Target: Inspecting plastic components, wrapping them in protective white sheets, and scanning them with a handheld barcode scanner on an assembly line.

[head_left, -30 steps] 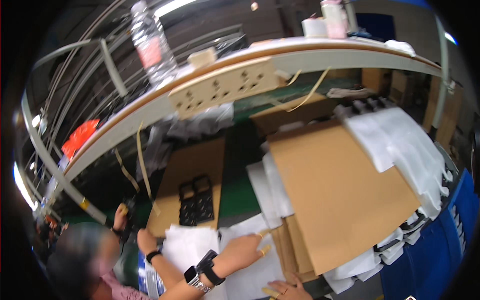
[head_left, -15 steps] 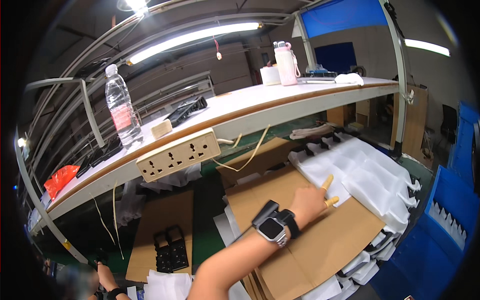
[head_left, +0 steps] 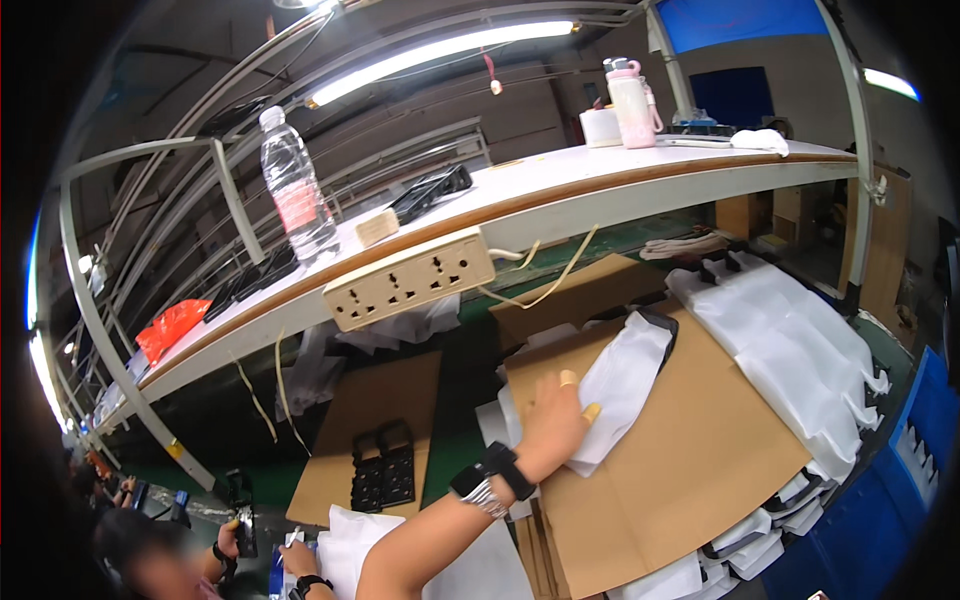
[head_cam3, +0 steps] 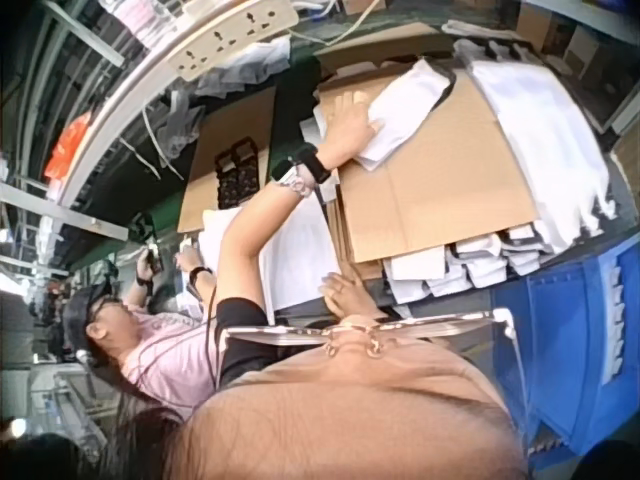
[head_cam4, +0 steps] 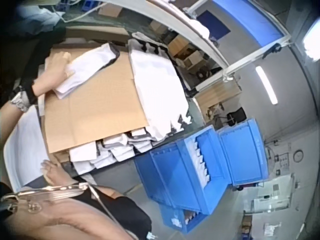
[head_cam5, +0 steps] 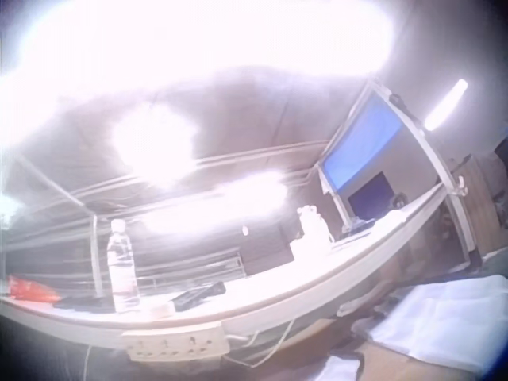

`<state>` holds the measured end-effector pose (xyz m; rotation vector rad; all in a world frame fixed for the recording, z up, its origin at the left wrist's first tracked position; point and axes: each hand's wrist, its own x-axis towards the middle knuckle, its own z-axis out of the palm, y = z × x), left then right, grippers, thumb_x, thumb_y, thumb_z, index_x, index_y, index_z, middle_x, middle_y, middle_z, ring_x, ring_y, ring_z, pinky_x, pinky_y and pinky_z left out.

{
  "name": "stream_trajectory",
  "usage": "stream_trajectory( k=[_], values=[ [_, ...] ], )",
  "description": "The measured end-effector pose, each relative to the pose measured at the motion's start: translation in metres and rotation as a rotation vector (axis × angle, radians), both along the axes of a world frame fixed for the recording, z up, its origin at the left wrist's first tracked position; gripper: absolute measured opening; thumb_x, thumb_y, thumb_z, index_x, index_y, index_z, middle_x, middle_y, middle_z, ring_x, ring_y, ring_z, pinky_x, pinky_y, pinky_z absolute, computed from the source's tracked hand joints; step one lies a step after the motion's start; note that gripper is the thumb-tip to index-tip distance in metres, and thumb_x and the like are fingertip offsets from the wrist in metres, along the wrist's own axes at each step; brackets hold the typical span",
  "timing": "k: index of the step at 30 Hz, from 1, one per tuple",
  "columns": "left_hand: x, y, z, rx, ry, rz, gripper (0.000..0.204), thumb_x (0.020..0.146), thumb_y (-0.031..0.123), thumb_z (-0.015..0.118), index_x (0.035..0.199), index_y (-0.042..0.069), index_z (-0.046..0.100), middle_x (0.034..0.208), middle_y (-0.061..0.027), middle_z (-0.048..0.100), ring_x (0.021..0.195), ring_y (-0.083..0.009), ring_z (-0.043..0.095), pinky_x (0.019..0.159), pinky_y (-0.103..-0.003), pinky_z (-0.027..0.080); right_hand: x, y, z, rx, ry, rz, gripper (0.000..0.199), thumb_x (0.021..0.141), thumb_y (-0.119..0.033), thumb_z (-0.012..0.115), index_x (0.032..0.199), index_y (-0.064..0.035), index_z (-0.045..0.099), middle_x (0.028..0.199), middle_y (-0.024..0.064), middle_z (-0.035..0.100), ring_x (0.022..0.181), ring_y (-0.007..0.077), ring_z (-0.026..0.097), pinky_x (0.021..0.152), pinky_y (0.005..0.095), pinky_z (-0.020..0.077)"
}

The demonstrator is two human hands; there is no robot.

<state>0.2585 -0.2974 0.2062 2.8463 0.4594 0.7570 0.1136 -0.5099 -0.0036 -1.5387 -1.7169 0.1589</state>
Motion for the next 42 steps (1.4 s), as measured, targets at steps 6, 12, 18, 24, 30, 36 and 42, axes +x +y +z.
stream_trajectory(
  k=[6,12,18,24,30,36,42],
  values=[
    [-0.090,0.015,-0.004,-0.622,0.049,0.156,0.054,0.086,0.026,0.059,0.124,-0.006,0.037,0.104,-0.0189,0.055,0.093,-0.0213,0.056,0.081,-0.030,0.044,0.001,-0.004,0.016,-0.027,-0.052,0.016,0.027,0.079,-0.020,0.055,0.105,-0.0111,0.058,0.114,0.0086,0.056,0.113,0.0231,0.048,0.102,0.0527,0.0233],
    [-0.182,-0.020,-0.015,-1.196,-0.110,0.144,0.034,0.093,0.021,0.047,0.119,-0.002,0.048,0.103,-0.0049,0.058,0.092,-0.0089,0.053,0.079,-0.022,0.043,0.005,-0.001,0.030,-0.059,-0.030,0.044,0.029,0.080,-0.020,0.056,0.107,-0.0094,0.058,0.115,0.0097,0.056,0.114,0.0242,0.048,0.100,0.0536,0.0251],
    [-0.282,-0.091,-0.099,-1.258,-0.504,0.552,0.031,0.094,0.018,0.046,0.118,-0.002,0.048,0.100,-0.0059,0.057,0.091,-0.0103,0.050,0.079,-0.023,0.041,0.002,-0.001,0.032,-0.101,-0.027,0.089,0.030,0.081,-0.020,0.056,0.108,-0.0080,0.057,0.116,0.0084,0.056,0.114,0.0244,0.048,0.098,0.0570,0.0257],
    [-0.282,-0.117,-0.156,-1.233,-0.467,0.741,0.032,0.093,0.018,0.047,0.116,-0.004,0.049,0.095,-0.0064,0.058,0.086,-0.0102,0.051,0.075,-0.022,0.041,0.010,-0.005,0.030,-0.046,-0.072,0.120,0.026,0.079,-0.020,0.057,0.094,0.0003,0.062,0.108,0.0155,0.058,0.110,0.0279,0.049,0.099,0.0556,0.0258],
    [-0.273,-0.117,-0.171,-1.145,-0.409,0.819,0.040,0.093,0.019,0.046,0.123,-0.007,0.042,0.109,-0.0197,0.054,0.103,-0.0248,0.050,0.089,-0.031,0.038,0.010,-0.007,0.030,-0.017,-0.017,0.122,0.023,0.078,-0.019,0.058,0.091,0.0008,0.061,0.096,0.0184,0.059,0.100,0.0320,0.053,0.098,0.0534,0.0283],
    [-0.251,-0.148,-0.097,-0.237,0.055,0.589,0.083,0.077,0.038,0.067,0.132,-0.008,0.025,0.128,-0.0326,0.030,0.118,-0.0443,0.032,0.100,-0.043,0.030,0.012,-0.011,0.024,0.105,0.253,0.071,0.023,0.078,-0.014,0.058,0.097,-0.0020,0.056,0.101,0.0171,0.055,0.099,0.0333,0.050,0.093,0.0493,0.0332],
    [-0.262,-0.113,-0.146,-0.418,-0.048,0.503,0.062,0.079,0.027,0.064,0.125,-0.006,0.037,0.121,-0.0306,0.041,0.110,-0.0439,0.043,0.093,-0.043,0.037,0.011,-0.006,0.037,0.024,0.138,0.070,0.027,0.077,-0.013,0.060,0.102,-0.0053,0.055,0.107,0.0145,0.053,0.104,0.0325,0.048,0.093,0.0466,0.0332]
  ],
)
